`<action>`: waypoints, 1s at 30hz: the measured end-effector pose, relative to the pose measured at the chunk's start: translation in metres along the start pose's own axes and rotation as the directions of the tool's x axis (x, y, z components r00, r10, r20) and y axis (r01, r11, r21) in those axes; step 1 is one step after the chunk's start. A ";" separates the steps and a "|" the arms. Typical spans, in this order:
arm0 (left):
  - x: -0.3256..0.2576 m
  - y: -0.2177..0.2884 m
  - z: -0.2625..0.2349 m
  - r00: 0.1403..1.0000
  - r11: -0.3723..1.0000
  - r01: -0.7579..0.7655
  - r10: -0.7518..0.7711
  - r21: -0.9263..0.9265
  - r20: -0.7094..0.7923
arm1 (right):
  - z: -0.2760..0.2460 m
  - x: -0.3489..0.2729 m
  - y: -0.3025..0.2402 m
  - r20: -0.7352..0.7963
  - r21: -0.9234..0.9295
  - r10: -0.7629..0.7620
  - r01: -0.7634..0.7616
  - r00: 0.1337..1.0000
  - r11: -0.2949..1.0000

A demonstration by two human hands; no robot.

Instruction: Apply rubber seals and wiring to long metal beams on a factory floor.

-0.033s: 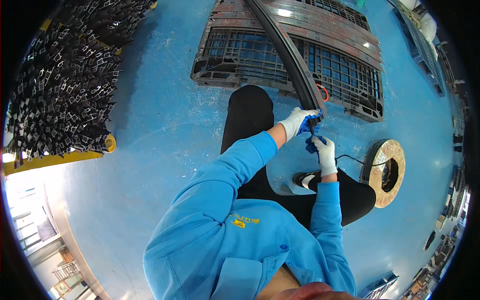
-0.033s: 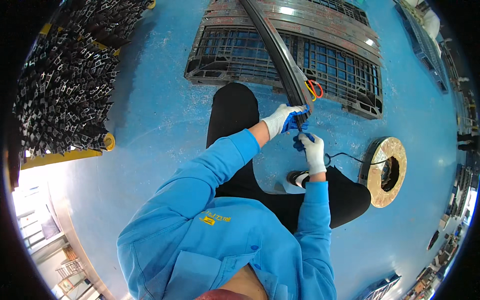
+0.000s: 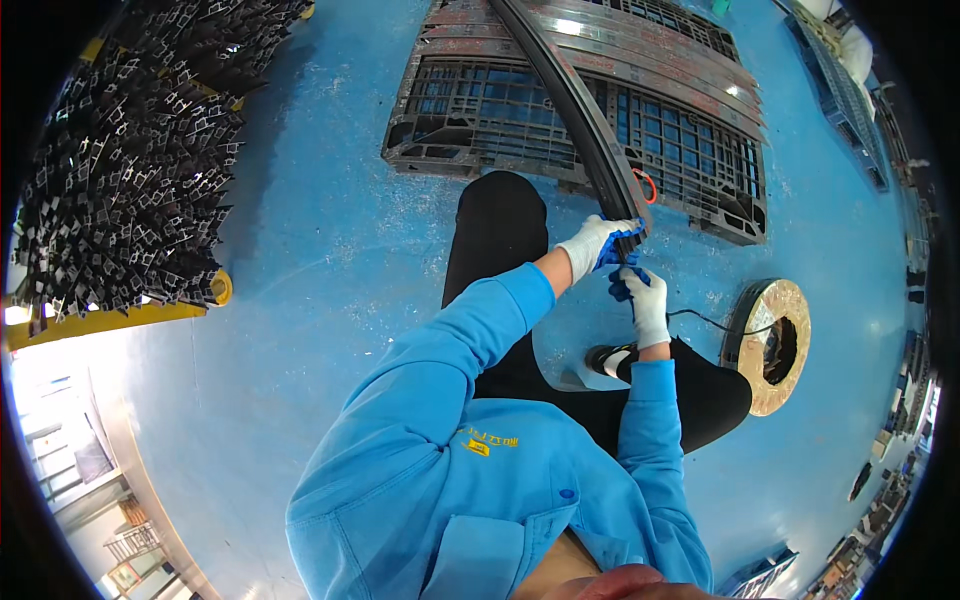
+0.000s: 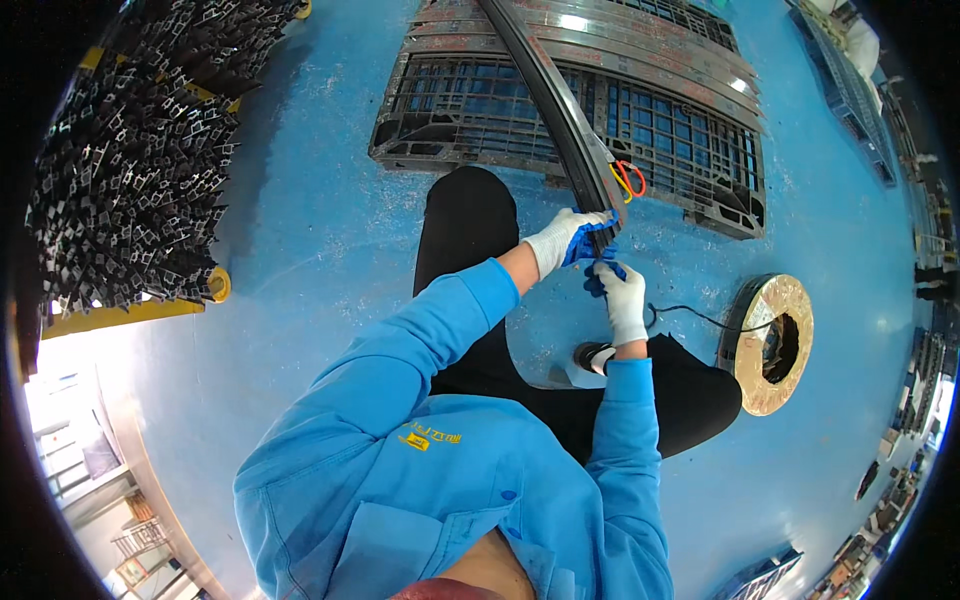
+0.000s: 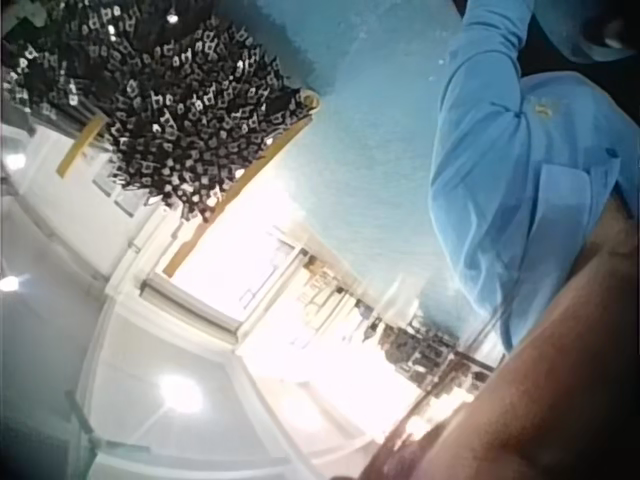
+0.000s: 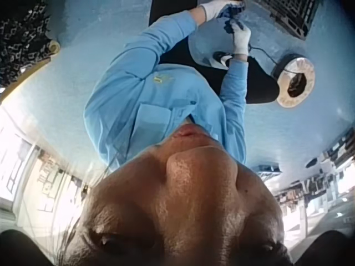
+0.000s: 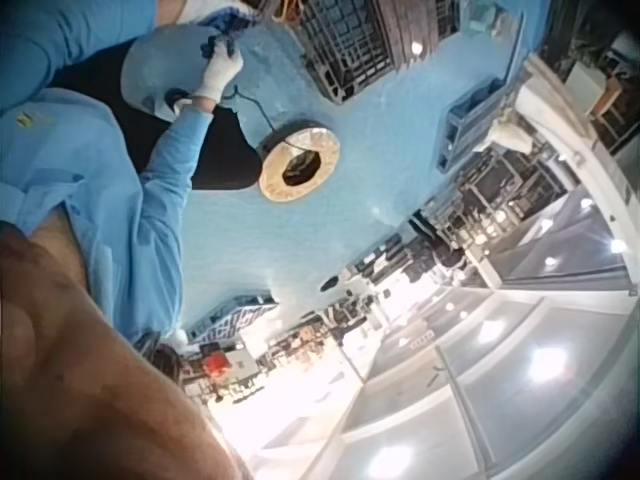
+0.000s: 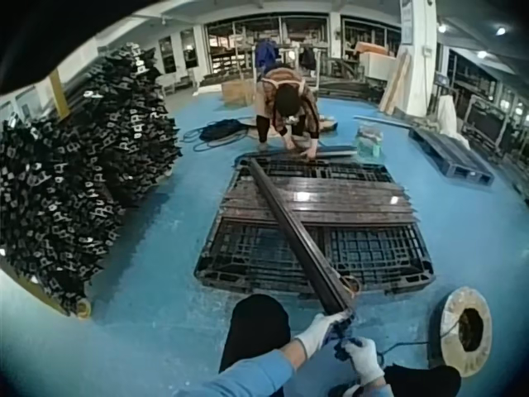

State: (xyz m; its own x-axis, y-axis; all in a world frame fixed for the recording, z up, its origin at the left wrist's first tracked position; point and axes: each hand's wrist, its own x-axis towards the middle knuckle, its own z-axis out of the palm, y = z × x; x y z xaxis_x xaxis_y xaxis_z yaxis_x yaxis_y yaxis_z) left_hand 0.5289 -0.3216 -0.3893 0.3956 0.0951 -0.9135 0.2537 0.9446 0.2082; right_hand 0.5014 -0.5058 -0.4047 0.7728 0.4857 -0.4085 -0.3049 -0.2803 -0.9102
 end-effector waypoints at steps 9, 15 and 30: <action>0.002 -0.003 -0.009 0.989 0.996 -0.082 0.079 0.020 0.122 | -0.021 -0.011 0.005 0.039 -0.046 0.084 -0.082 0.996 0.996; -0.001 -0.011 -0.012 0.971 0.991 -0.127 0.115 0.047 0.208 | -0.003 0.000 0.009 -0.041 -0.008 0.024 -0.025 0.999 1.000; 0.003 -0.015 -0.024 0.908 0.974 -0.219 0.182 0.056 0.378 | 0.002 -0.002 0.002 -0.061 -0.075 0.015 -0.020 0.998 0.997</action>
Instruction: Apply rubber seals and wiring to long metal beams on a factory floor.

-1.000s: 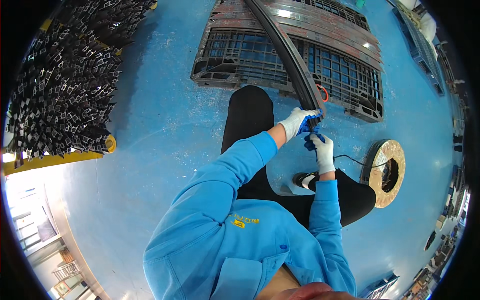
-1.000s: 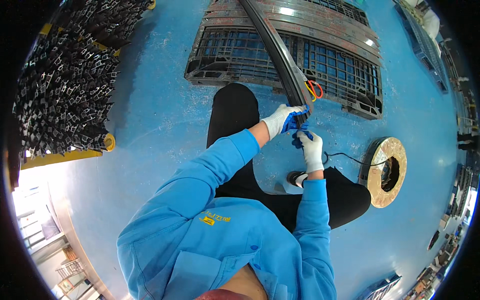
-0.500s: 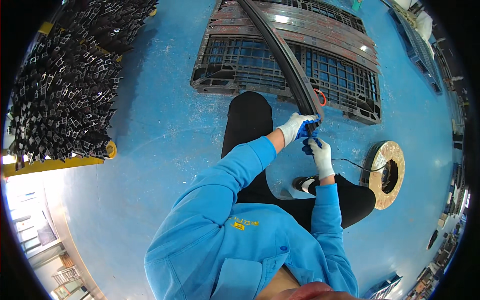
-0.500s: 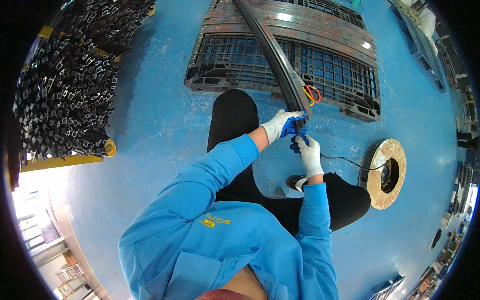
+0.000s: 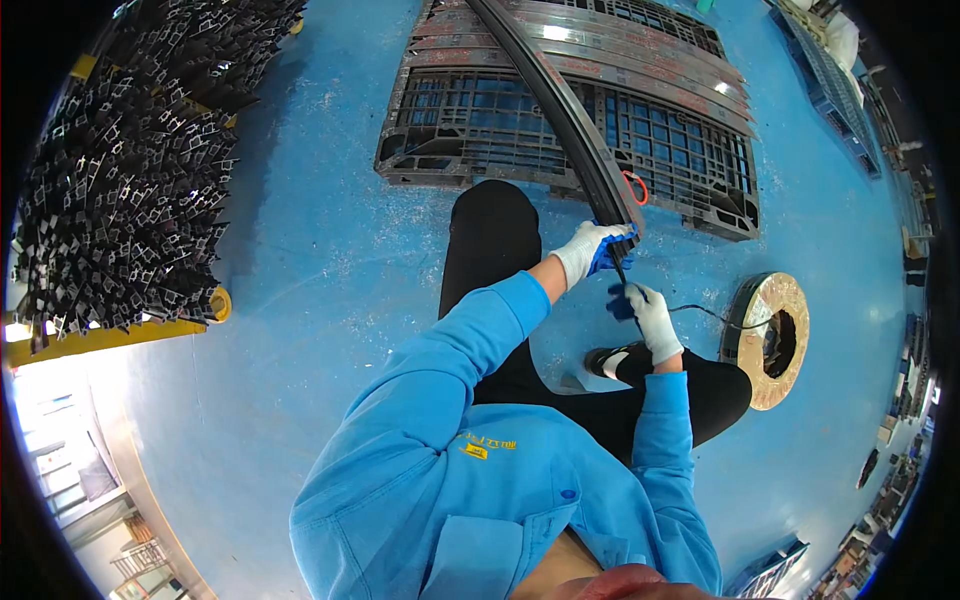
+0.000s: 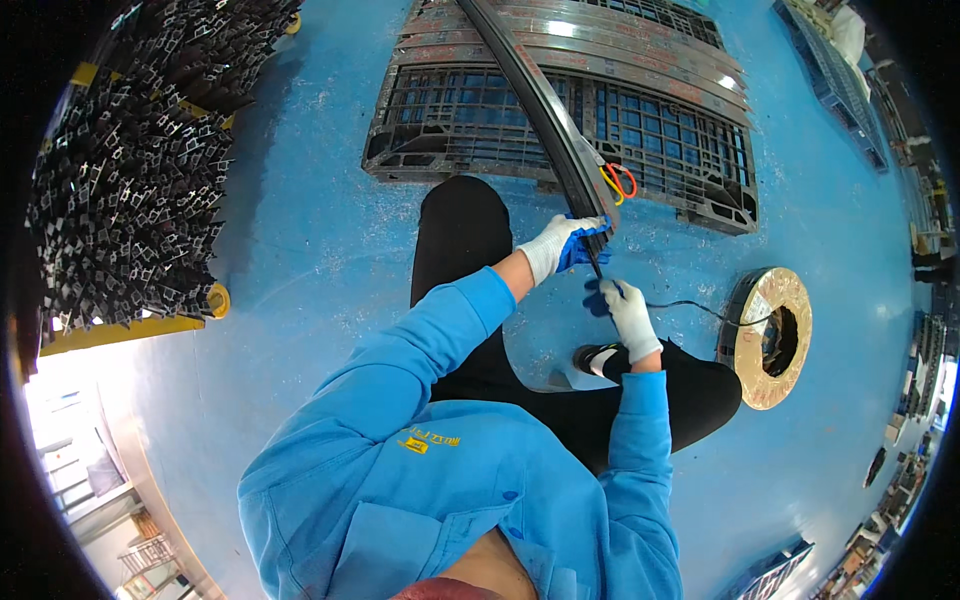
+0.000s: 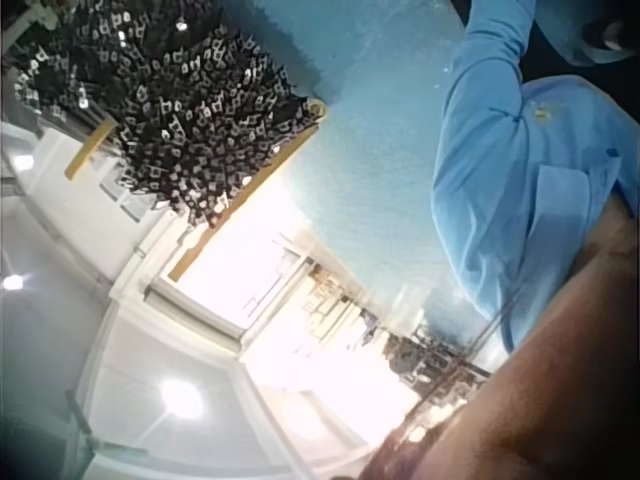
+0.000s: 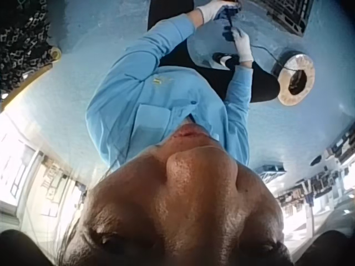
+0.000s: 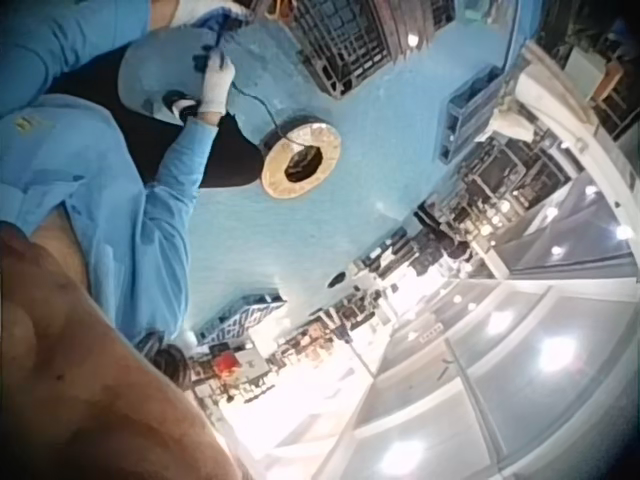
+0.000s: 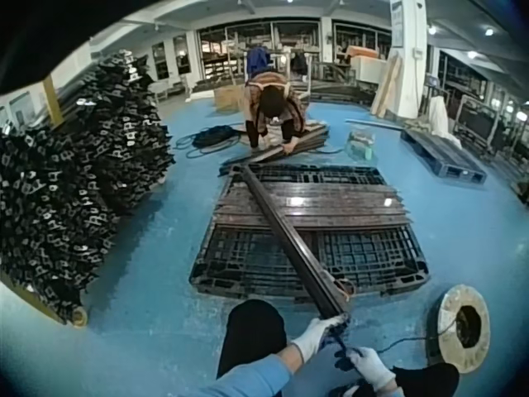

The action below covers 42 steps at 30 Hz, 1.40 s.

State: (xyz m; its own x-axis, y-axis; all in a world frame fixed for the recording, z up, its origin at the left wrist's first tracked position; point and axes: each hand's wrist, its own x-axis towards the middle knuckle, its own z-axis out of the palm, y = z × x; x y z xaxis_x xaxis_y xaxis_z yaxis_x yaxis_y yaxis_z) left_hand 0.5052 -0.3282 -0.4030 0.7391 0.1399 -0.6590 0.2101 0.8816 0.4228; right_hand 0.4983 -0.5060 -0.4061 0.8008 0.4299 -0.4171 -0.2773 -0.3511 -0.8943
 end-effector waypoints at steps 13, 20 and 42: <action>-0.008 -0.009 -0.010 0.982 0.994 -0.112 0.109 0.010 0.151 | -0.022 -0.006 0.002 0.117 0.141 0.071 -0.088 0.991 0.986; -0.003 -0.017 -0.008 0.968 0.995 -0.093 0.085 0.023 0.235 | -0.012 -0.005 -0.009 -0.041 -0.070 -0.070 0.067 0.997 0.995; 0.012 -0.007 0.028 0.751 0.858 0.504 -0.494 -0.103 -0.438 | -0.021 -0.027 0.024 -0.047 -0.731 -0.444 0.272 0.895 0.626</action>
State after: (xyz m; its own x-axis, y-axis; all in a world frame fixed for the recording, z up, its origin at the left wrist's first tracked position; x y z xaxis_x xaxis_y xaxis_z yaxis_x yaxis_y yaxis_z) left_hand 0.5301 -0.3449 -0.3964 0.1713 -0.1328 -0.9762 0.4866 0.8730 -0.0334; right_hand 0.4809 -0.5441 -0.4130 0.8647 0.5013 0.0318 0.4325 -0.7107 -0.5548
